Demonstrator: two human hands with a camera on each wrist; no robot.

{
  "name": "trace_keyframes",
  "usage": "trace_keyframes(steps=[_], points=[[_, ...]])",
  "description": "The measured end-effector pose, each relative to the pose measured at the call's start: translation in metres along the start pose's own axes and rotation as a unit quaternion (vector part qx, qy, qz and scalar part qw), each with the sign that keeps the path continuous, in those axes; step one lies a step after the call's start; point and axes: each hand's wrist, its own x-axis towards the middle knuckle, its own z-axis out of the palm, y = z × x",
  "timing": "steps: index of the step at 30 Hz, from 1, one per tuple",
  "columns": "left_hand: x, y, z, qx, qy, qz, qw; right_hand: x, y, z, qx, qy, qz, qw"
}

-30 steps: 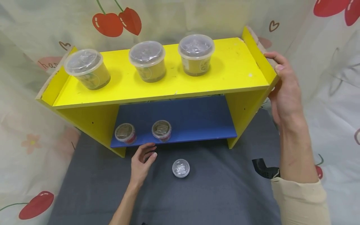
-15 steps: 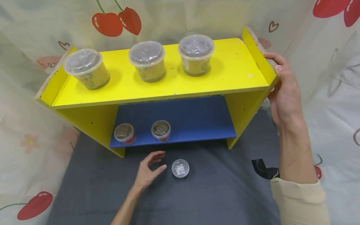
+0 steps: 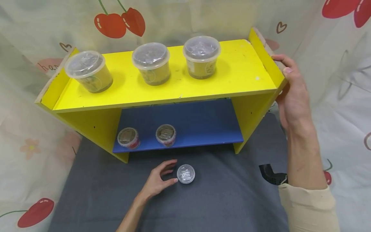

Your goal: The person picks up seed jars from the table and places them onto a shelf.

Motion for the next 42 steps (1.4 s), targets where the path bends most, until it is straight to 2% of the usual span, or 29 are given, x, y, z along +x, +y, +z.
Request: trace_keyframes(steps=[4, 10, 18, 20, 27, 30, 36, 42], points=[[0.001, -0.003, 0.003, -0.008, -0.029, -0.015, 0.9994, 0.000, 0.000, 0.001, -0.001, -0.001, 0.000, 1.000], [0.002, -0.004, 0.008, -0.014, -0.038, -0.026, 0.9988, 0.002, 0.000, 0.002, -0.004, -0.001, 0.000, 1.000], [0.005, 0.024, 0.009, -0.031, -0.046, -0.048, 0.9973, 0.003, -0.001, 0.004, -0.002, -0.003, -0.003, 1.000], [0.006, 0.027, 0.009, -0.027, -0.049, -0.051, 0.9971, 0.004, -0.001, 0.005, -0.001, -0.003, -0.002, 1.000], [0.006, -0.003, 0.017, -0.001, -0.040, -0.069, 0.9968, 0.005, -0.001, 0.007, 0.006, -0.006, -0.005, 1.000], [0.006, -0.010, 0.019, -0.002, -0.038, -0.071, 0.9968, 0.006, -0.001, 0.006, 0.003, -0.007, -0.006, 1.000], [0.006, -0.015, 0.028, 0.001, -0.043, -0.061, 0.9972, 0.002, -0.001, 0.001, 0.004, 0.001, -0.003, 1.000], [0.004, -0.013, 0.032, -0.001, -0.025, -0.077, 0.9967, 0.000, 0.001, 0.000, -0.008, 0.006, 0.004, 1.000]])
